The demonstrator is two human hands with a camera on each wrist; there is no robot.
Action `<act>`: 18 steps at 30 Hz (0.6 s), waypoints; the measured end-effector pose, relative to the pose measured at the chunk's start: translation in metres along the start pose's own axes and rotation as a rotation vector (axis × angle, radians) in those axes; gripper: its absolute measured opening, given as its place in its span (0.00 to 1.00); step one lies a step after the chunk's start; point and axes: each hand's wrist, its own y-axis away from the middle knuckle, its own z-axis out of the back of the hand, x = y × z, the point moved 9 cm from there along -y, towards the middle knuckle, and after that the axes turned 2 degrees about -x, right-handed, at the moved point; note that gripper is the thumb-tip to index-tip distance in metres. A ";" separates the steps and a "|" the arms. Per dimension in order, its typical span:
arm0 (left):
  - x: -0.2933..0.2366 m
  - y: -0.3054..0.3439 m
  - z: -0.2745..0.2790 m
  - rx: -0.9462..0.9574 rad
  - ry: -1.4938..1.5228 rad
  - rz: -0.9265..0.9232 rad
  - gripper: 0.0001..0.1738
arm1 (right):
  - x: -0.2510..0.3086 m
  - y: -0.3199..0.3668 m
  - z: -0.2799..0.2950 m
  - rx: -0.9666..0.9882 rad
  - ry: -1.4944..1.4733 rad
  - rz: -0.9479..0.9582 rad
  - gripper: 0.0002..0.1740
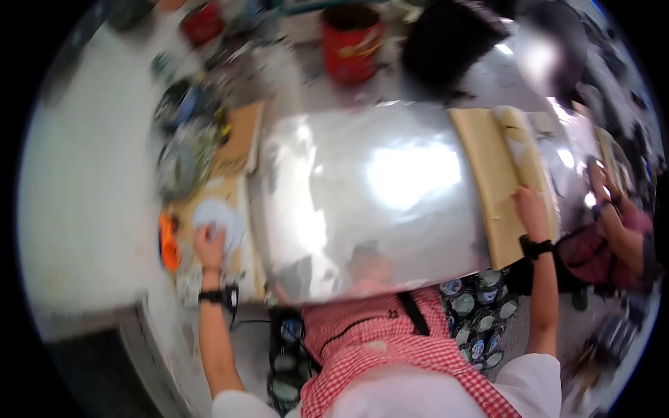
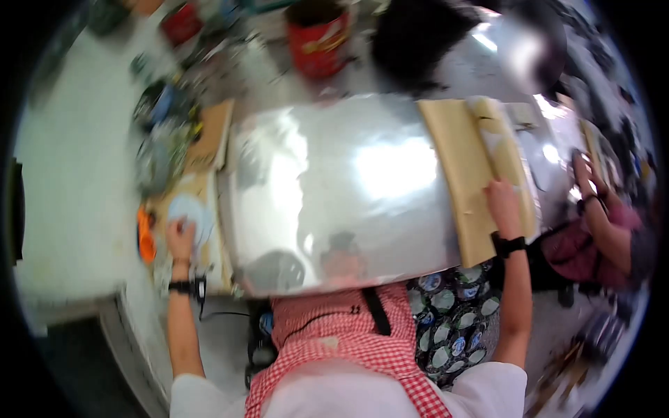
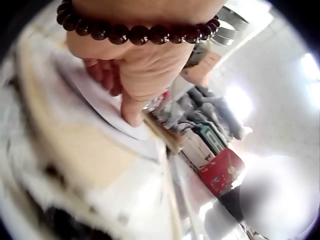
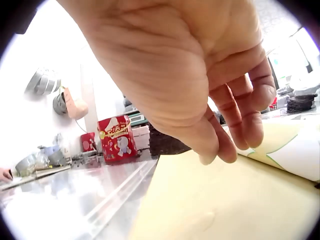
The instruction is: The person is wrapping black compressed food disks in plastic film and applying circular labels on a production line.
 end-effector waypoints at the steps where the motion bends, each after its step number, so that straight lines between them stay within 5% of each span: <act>1: 0.014 0.007 -0.016 -0.087 0.126 -0.048 0.14 | 0.006 0.002 0.018 -0.058 -0.060 0.011 0.10; 5: 0.001 0.028 -0.007 -0.171 0.205 0.052 0.09 | 0.048 -0.036 0.102 -0.413 -0.242 0.198 0.09; 10: 0.003 0.029 0.005 -0.161 0.121 0.088 0.08 | 0.096 -0.174 0.204 -0.866 -0.399 0.266 0.10; 12: 0.028 0.015 0.007 -0.110 0.304 0.284 0.10 | 0.097 -0.234 0.228 -1.013 -0.401 0.320 0.15; 15: 0.061 -0.003 0.042 -0.066 0.294 0.338 0.16 | 0.084 -0.308 0.226 -0.938 -0.459 0.303 0.22; 17: 0.075 -0.018 0.057 -0.070 0.221 0.316 0.18 | 0.096 -0.342 0.204 -0.500 -0.346 0.305 0.24; 18: 0.084 -0.022 0.072 -0.173 0.222 0.332 0.20 | 0.096 -0.347 0.209 -0.489 -0.349 0.309 0.24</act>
